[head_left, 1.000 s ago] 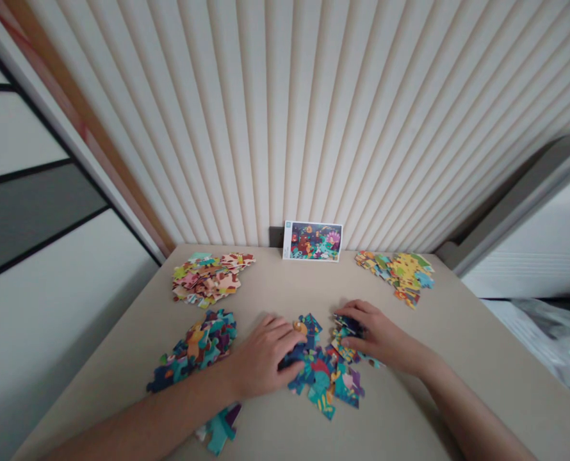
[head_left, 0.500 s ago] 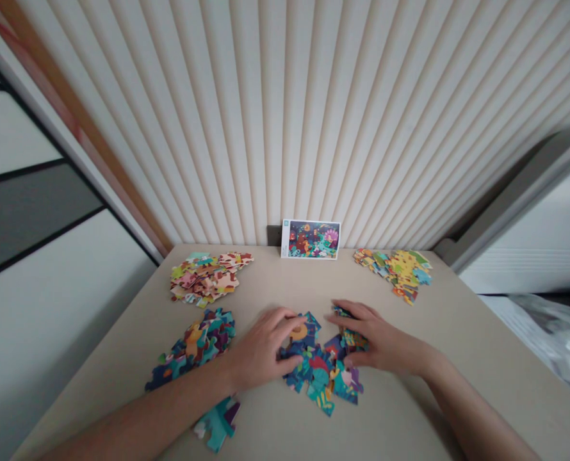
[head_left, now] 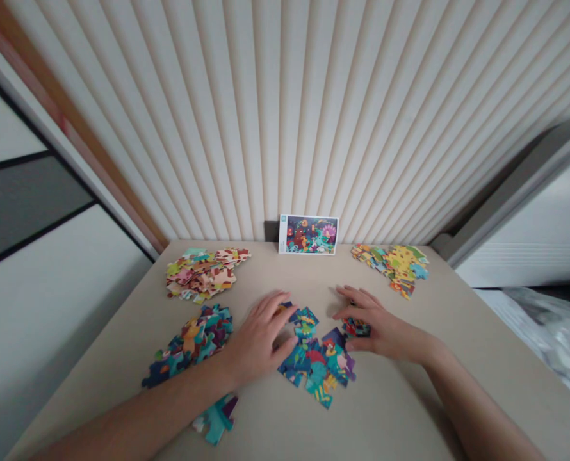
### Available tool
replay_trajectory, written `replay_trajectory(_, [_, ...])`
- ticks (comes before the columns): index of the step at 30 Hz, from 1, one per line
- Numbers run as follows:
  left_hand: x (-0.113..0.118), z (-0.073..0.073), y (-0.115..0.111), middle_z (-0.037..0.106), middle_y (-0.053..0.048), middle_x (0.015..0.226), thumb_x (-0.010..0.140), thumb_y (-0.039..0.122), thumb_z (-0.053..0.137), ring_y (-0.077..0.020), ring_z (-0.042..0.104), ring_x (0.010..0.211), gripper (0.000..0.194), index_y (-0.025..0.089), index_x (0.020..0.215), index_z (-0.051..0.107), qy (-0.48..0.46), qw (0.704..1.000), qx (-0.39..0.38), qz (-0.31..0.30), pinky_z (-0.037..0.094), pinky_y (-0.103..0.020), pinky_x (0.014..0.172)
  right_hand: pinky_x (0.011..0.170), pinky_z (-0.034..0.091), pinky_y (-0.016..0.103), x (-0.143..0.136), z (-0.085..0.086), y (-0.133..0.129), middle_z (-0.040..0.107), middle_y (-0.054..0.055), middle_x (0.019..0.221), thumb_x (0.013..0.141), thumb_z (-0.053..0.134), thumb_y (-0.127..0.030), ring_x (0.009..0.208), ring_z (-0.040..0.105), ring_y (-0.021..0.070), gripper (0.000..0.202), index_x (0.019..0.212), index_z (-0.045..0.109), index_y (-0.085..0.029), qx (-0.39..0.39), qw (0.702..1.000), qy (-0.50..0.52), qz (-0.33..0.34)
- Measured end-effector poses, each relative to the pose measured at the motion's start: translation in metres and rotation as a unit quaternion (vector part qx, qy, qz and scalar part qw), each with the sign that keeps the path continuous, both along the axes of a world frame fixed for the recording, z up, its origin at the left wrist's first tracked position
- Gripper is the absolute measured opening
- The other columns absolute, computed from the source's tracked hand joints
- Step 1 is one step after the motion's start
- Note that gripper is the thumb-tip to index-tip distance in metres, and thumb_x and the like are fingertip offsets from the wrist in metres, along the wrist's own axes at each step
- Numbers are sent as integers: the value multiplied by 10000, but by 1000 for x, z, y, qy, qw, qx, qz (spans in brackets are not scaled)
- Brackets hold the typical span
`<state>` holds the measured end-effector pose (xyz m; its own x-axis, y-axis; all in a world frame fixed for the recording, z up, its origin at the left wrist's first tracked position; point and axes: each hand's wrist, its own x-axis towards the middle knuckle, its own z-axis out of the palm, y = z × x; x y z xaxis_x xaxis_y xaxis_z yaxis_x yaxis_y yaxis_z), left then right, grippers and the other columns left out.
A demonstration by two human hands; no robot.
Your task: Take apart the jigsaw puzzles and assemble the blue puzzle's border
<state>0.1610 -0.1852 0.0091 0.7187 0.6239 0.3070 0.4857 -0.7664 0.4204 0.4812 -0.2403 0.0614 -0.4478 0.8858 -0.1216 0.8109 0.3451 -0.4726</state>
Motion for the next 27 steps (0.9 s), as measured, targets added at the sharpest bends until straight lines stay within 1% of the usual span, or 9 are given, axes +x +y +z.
replay_trajectory(3, [-1, 8, -3, 420, -133, 1538, 853, 558, 659, -349, 339, 1452, 742, 249, 1489, 433, 56, 996, 10, -75, 252, -589, 1206, 1228, 73, 575, -17, 2, -4, 207, 62, 1668, 778, 759, -583, 1536, 120, 350, 638, 1352, 612, -345, -48, 998, 12, 46])
replay_trajectory(5, [0, 11, -4, 432, -133, 1536, 795, 632, 691, -369, 340, 1450, 815, 257, 1476, 448, 70, 993, 10, -100, 236, -613, 1201, 1226, 49, 585, -25, 3, -6, 214, 59, 1667, 775, 768, -567, 1539, 105, 345, 623, 1338, 621, -346, -63, 996, 15, 57])
replay_trajectory(9, [2, 9, -3, 575, -109, 1399, 862, 481, 679, -313, 446, 1380, 500, 239, 1290, 592, 27, 997, -22, -76, 315, -536, 1183, 1229, 38, 574, -26, 3, -5, 341, 63, 1615, 821, 740, -519, 1531, 169, 318, 384, 1138, 718, -303, -43, 998, 22, 46])
replay_trajectory(12, [3, 5, 0, 655, -88, 1241, 913, 313, 619, -252, 570, 1232, 235, 224, 1130, 610, -51, 995, -84, -24, 445, -446, 1084, 1225, 60, 584, -19, 4, -2, 454, 81, 1540, 850, 713, -509, 1511, 239, 301, 317, 1061, 710, -272, -15, 999, 16, 32])
replay_trajectory(14, [3, 3, 3, 680, -74, 1138, 943, 267, 562, -222, 633, 1099, 147, 224, 1080, 592, -96, 987, -129, 12, 516, -393, 973, 1218, 83, 601, -14, 3, 0, 483, 89, 1515, 884, 677, -490, 1496, 278, 296, 291, 1065, 692, -264, 8, 1000, 11, 14])
replay_trajectory(16, [2, 1, 6, 683, -71, 1089, 967, 261, 517, -215, 650, 1037, 157, 222, 1104, 583, -125, 980, -147, 42, 537, -379, 925, 1212, 107, 614, -10, 1, 1, 490, 95, 1506, 920, 634, -460, 1485, 303, 293, 285, 1127, 674, -269, 34, 999, 7, -9])
replay_trajectory(20, [3, -6, 8, 584, -128, 1330, 957, 242, 519, -261, 542, 1268, 397, 207, 1352, 510, -108, 989, -82, 57, 459, -461, 1089, 1212, 141, 605, -12, 0, 1, 479, 100, 1515, 950, 598, -438, 1474, 324, 300, 387, 1312, 618, -305, 83, 996, 6, -21])
replay_trajectory(24, [2, -11, 5, 489, -131, 1468, 939, 238, 549, -309, 406, 1410, 458, 215, 1395, 524, -10, 1000, -8, 23, 352, -540, 1185, 1217, 201, 549, -34, 2, -6, 443, 82, 1553, 928, 630, -487, 1472, 330, 300, 471, 1371, 598, -332, 90, 994, 29, 62])
replay_trajectory(27, [1, -13, 3, 473, -123, 1493, 952, 244, 541, -305, 379, 1434, 456, 219, 1408, 525, 19, 1000, 4, 13, 334, -544, 1202, 1217, 209, 541, -52, 0, -11, 456, 79, 1547, 914, 637, -526, 1475, 326, 303, 517, 1394, 585, -343, 74, 988, 32, 131])
